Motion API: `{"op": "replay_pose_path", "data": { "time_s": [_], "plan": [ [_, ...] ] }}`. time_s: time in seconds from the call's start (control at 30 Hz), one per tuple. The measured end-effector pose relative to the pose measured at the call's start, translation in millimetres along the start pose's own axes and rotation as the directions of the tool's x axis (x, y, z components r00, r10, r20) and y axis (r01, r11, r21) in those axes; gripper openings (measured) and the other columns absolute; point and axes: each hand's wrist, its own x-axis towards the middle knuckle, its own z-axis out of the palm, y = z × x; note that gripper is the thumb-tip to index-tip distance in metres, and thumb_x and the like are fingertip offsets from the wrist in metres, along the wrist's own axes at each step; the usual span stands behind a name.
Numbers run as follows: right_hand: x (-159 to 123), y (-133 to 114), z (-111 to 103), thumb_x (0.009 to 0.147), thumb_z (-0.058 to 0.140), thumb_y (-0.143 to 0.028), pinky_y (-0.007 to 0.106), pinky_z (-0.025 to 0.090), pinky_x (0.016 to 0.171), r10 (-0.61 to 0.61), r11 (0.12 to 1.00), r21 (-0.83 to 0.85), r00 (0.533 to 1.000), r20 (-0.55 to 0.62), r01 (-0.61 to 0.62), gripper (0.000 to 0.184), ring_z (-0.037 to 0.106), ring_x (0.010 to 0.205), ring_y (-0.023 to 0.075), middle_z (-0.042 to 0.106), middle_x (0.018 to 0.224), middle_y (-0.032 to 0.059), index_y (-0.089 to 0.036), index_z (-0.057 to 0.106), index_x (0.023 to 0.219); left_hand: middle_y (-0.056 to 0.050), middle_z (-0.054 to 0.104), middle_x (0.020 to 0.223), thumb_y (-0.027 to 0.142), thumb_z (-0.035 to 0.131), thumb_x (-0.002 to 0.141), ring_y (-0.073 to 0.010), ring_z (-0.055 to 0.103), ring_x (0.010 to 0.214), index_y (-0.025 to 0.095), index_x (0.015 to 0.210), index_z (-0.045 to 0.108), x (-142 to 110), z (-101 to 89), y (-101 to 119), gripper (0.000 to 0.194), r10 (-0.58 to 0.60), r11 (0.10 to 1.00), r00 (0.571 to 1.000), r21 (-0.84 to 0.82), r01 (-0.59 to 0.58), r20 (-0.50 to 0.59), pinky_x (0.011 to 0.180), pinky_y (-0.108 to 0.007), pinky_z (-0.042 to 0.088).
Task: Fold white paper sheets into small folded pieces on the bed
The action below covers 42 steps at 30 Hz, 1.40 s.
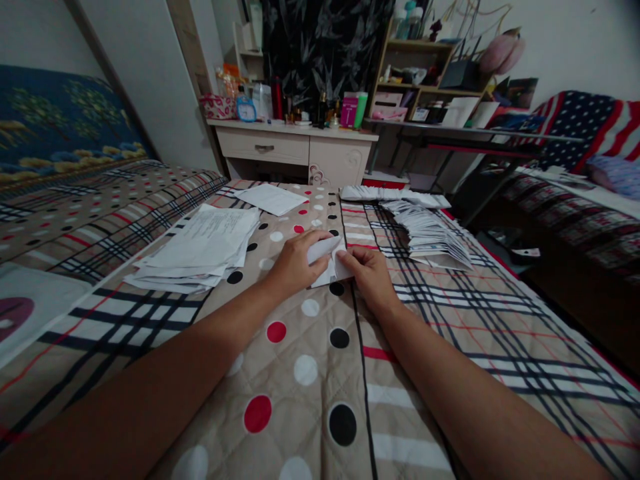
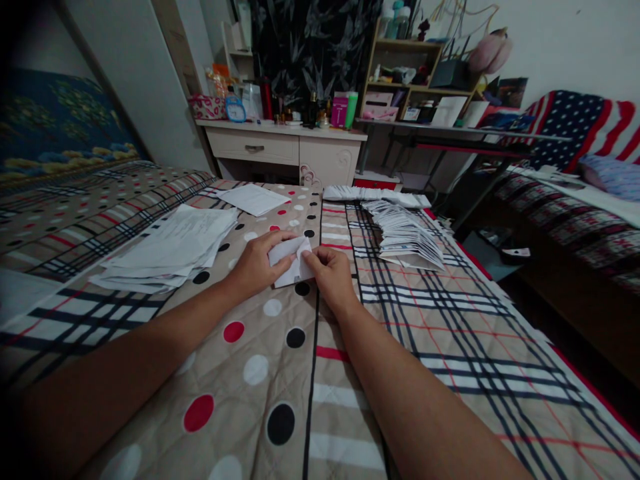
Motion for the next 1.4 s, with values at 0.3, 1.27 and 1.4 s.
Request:
{"op": "replay_pose_path", "data": {
  "time_s": [0.3,1.27,1.4],
  "plan": [
    [1,3,0,0.077,0.066,-0.05,0.024,0.019,0.048,-0.039,0.999,-0.038,0.999,0.009,0.039,0.044,0.028,0.052,0.0082,0.036,0.054,-0.0042,-0.018,0.047,0.054,-0.01,0.072,0.108,0.02,0.052,0.092,-0.0196,0.067,0.101,0.017,0.111,0.072,-2,3.7,-2,0.028,0.107,0.994,0.993,0.0,-0.107,-0.039,0.091,-0.032,0.051],
    [-2,-4,5,0.073,0.071,-0.051,0.023,0.028,0.048,-0.061,0.998,0.009,0.997,0.035,0.061,0.037,0.04,0.054,0.0099,0.049,0.058,-0.0033,-0.018,0.057,0.064,-0.003,0.072,0.081,0.028,0.083,0.063,-0.0129,0.064,0.066,0.012,0.125,0.063,3,4.1,7,0.067,-0.392,0.756,0.918,-0.547,0.359,0.06,0.06,-0.022,0.05],
    [-1,-4,3,0.071,0.073,-0.049,0.023,0.029,0.047,-0.065,0.998,0.007,0.998,-0.008,0.065,0.036,0.038,0.052,0.0095,0.048,0.056,-0.0035,-0.017,0.059,0.062,0.001,0.068,0.071,0.026,0.086,0.058,-0.0107,0.06,0.057,0.015,0.119,0.067,1,3.5,8,0.065,-0.461,0.688,0.882,-0.587,0.426,0.099,0.053,-0.021,0.046]
  ]
}}
